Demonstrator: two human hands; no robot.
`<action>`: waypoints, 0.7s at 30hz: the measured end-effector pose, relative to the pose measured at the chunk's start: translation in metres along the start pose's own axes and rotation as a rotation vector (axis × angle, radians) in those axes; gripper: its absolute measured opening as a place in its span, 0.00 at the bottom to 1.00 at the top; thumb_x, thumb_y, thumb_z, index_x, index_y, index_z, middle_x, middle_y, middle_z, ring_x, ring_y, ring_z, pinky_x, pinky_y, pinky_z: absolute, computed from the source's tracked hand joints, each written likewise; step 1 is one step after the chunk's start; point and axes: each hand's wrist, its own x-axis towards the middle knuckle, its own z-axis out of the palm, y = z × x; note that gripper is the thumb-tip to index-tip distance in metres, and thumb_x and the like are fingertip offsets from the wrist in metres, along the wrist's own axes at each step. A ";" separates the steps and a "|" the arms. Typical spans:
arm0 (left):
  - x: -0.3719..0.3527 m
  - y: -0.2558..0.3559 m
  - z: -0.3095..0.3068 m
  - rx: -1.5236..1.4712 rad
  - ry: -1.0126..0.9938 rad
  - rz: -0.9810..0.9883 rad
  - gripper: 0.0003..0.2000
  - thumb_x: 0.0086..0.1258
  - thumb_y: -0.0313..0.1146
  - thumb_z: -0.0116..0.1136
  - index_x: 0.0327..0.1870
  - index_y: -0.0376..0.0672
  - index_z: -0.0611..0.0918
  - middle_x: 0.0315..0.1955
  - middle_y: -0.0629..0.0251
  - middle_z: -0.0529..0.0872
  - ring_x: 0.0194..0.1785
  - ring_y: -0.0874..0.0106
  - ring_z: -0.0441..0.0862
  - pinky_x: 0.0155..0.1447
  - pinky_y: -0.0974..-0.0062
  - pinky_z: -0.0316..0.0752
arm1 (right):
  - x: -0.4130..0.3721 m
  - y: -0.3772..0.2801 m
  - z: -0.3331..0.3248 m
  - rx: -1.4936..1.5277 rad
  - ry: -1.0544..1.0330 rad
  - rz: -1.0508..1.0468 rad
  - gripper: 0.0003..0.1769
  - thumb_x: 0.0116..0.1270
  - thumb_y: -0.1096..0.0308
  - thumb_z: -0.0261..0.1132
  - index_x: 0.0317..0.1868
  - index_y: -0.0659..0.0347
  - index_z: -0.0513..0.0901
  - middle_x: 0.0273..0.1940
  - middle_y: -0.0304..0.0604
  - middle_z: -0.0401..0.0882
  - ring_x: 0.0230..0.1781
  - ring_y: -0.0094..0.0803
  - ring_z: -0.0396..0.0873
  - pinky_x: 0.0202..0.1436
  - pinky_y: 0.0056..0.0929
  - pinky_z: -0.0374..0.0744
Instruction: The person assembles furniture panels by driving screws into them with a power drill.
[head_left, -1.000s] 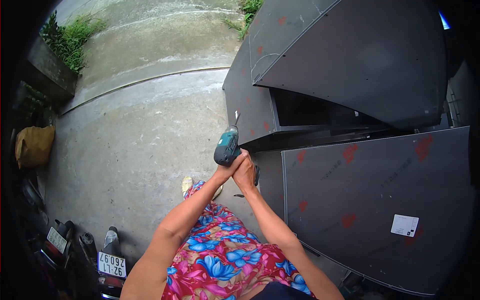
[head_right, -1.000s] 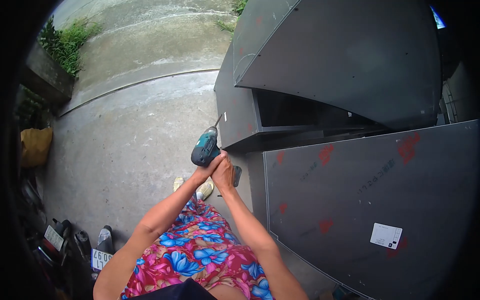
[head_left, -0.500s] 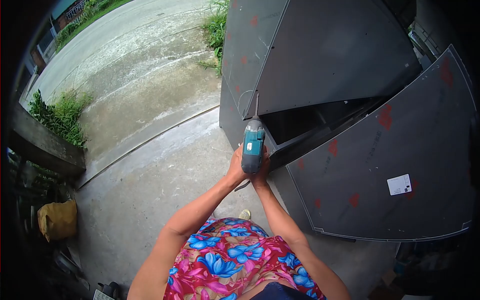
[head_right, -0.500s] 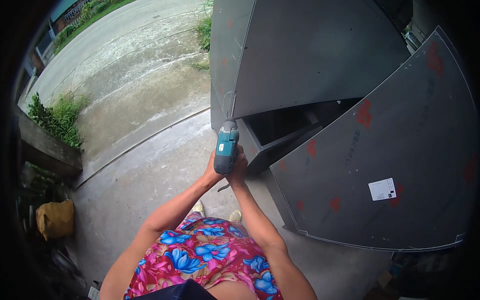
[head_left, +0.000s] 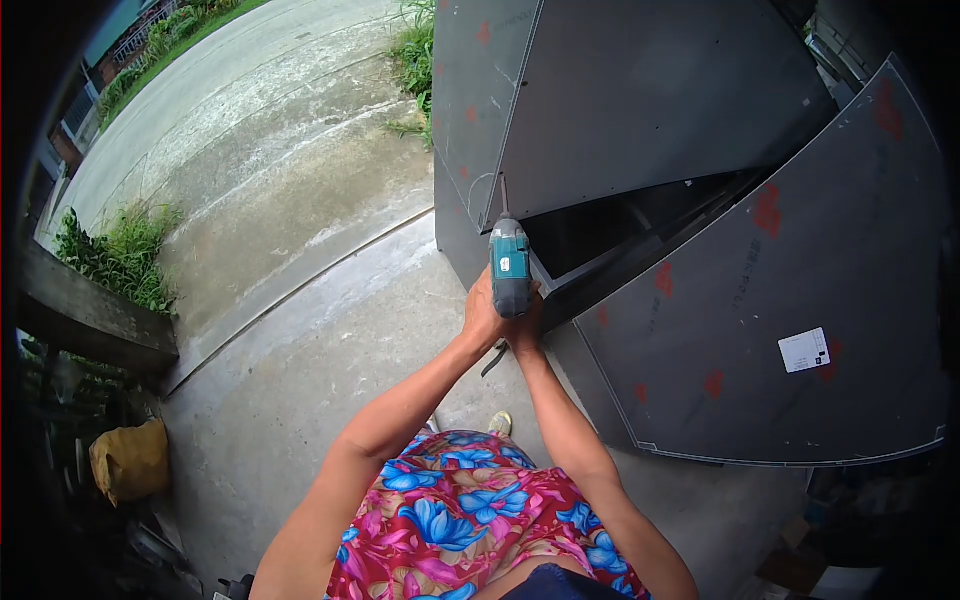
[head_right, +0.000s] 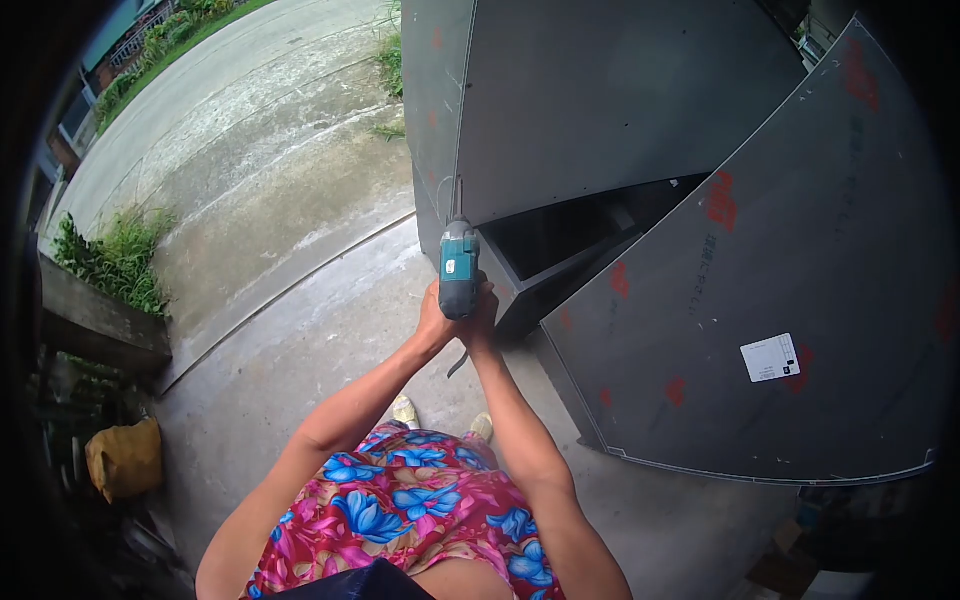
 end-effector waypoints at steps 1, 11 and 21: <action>-0.001 0.005 -0.001 0.021 0.007 -0.010 0.23 0.55 0.49 0.66 0.43 0.41 0.76 0.36 0.54 0.83 0.42 0.53 0.81 0.45 0.60 0.75 | 0.001 -0.001 0.000 0.034 0.012 -0.006 0.13 0.64 0.60 0.64 0.30 0.60 0.74 0.26 0.38 0.80 0.27 0.27 0.78 0.33 0.29 0.75; -0.016 -0.029 0.028 0.054 -0.058 -0.065 0.23 0.55 0.50 0.65 0.43 0.42 0.77 0.36 0.53 0.84 0.41 0.53 0.82 0.45 0.60 0.75 | -0.027 0.054 -0.001 0.058 -0.021 0.088 0.17 0.56 0.57 0.68 0.38 0.59 0.74 0.31 0.47 0.82 0.34 0.41 0.83 0.35 0.36 0.79; -0.015 -0.083 0.051 0.077 -0.075 -0.243 0.27 0.55 0.55 0.64 0.43 0.39 0.79 0.35 0.48 0.85 0.42 0.51 0.83 0.45 0.59 0.76 | -0.034 0.058 -0.006 -0.231 -0.207 0.189 0.18 0.54 0.58 0.69 0.36 0.60 0.75 0.28 0.48 0.81 0.31 0.45 0.84 0.34 0.37 0.80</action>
